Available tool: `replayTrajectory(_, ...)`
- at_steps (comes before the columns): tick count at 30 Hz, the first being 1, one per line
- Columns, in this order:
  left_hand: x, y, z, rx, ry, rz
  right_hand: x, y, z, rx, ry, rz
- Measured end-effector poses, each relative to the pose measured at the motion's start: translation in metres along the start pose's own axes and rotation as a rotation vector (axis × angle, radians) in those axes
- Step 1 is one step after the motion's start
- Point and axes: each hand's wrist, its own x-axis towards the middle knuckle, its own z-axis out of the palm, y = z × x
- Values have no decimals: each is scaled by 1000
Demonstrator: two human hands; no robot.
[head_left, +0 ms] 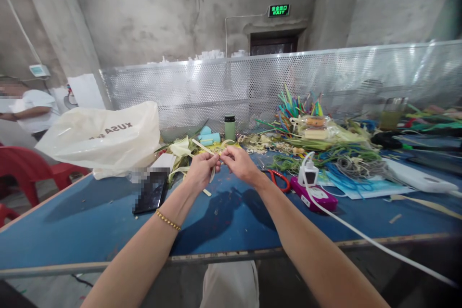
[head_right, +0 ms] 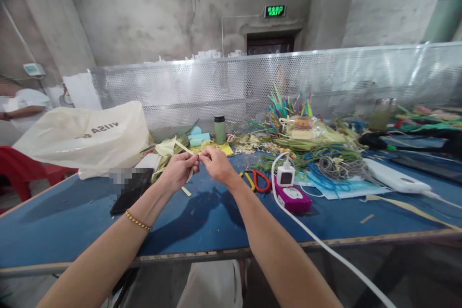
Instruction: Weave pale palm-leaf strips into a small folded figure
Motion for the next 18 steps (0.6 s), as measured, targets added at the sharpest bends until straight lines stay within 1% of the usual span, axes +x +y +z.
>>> replayTrajectory(3,0,1,1,-43,-3,-22,1,2,-1,36,-39,-9)
replayTrajectory(7,-2,3,3,-56,-18,-17,0,0,-5,52,-84,10)
replayTrajectory(14,-2,4,4,-61,-31,-21,-2,-5,-9,44,-103,14)
replayTrajectory(18,1,2,-1,-44,-58,16,0,-6,-8,-6,-58,-4)
